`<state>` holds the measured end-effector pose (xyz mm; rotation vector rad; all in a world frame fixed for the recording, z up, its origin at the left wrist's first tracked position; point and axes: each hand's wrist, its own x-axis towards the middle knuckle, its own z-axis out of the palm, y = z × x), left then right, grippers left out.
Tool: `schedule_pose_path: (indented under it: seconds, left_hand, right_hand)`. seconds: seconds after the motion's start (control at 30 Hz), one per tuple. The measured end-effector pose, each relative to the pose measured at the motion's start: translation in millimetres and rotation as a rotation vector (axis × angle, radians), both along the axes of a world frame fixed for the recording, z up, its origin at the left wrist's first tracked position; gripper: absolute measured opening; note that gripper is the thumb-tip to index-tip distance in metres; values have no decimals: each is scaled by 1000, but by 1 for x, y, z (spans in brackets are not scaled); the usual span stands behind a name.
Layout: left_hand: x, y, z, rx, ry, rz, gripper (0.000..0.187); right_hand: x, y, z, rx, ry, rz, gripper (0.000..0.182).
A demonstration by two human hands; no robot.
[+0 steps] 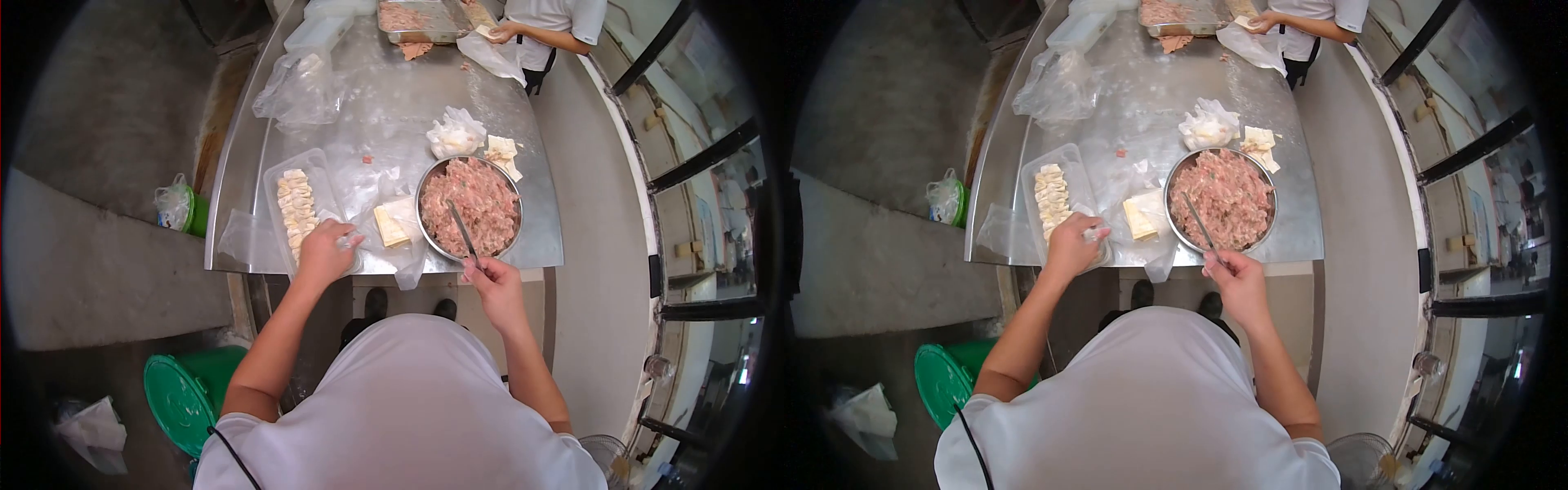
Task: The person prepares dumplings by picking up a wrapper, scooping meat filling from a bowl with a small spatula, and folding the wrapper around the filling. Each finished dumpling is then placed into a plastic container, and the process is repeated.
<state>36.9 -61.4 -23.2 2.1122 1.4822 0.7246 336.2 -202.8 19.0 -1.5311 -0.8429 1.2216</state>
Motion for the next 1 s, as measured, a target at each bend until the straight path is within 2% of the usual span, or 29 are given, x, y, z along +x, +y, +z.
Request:
schedule_pose_path:
  seconds: [0.1, 0.2, 0.43, 0.53, 0.83, 1.0]
  left_hand:
    - [43, 1, -9, -1, -46, -124, 29]
    - [74, 7, -17, 60, 54, -230, 31]
    - [81, 20, -26, -23, 77, -261, 31]
    - [81, 31, -30, -148, 84, -257, 32]
    - [95, 24, -16, -40, 195, -225, 33]
    - [93, 26, -30, -56, 145, -219, 32]
  right_hand:
    - [-1, -1, -3, -15, -9, 4, 18]
    - [-4, -5, -6, 17, 20, -30, 18]
    - [5, -23, -3, -62, 1, -85, 19]
    - [6, -31, -2, -81, 1, -122, 19]
    - [6, -36, -9, -46, 39, -135, 19]
    - [5, -34, -8, -66, 47, -107, 19]
